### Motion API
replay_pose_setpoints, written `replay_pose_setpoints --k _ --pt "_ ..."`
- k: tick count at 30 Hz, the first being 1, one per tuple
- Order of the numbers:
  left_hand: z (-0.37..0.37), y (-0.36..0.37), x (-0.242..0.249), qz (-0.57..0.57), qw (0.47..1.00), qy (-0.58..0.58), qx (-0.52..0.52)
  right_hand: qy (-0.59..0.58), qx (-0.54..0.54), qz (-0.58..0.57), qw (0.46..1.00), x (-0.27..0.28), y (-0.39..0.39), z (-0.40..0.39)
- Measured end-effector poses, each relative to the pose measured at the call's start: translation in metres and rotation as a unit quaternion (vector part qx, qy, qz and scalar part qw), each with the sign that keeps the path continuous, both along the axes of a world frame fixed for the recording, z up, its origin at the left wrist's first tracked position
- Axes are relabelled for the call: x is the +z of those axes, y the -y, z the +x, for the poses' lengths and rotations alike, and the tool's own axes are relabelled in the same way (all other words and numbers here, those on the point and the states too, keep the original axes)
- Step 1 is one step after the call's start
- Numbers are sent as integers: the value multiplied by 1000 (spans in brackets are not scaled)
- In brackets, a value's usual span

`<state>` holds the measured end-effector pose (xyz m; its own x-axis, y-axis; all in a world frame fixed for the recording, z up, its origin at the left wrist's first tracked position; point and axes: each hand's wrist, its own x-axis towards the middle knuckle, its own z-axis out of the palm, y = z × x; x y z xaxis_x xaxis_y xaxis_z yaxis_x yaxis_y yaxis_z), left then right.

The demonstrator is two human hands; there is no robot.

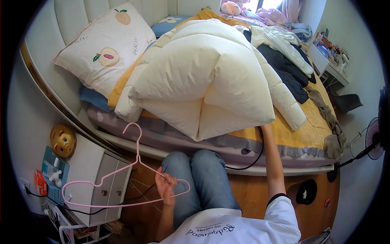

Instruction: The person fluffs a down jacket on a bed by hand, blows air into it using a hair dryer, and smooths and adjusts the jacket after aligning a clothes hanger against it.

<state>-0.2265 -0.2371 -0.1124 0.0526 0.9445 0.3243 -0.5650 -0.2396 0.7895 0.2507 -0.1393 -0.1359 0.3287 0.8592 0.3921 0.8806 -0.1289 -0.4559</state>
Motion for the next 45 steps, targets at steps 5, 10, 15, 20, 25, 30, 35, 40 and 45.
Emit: replay_pose_setpoints --k 5,10,15,20,25,30,35,40,45 --pt "-3 2 -6 -7 1000 -9 -12 -9 34 -25 999 11 16 2" --pt "0 5 -6 -14 1000 -1 -10 -12 66 -48 997 11 35 -4" --pt "-4 6 -11 -11 1000 -3 -3 -71 15 -13 997 -31 32 7" --pt "-7 6 -10 -5 1000 -5 -18 -216 33 82 972 -23 28 -1" --pt "2 6 -2 17 999 -4 -48 2 -60 230 971 45 56 -66" --pt "36 -1 27 60 991 -41 -112 -160 185 80 966 68 156 -217" --pt "92 -12 59 167 928 -249 -220 -345 235 14 908 60 169 -268" --pt "107 -19 91 319 853 -338 -238 -444 148 143 872 65 180 -244" --pt "93 -57 100 326 853 -368 -177 -440 109 115 884 86 192 -229"
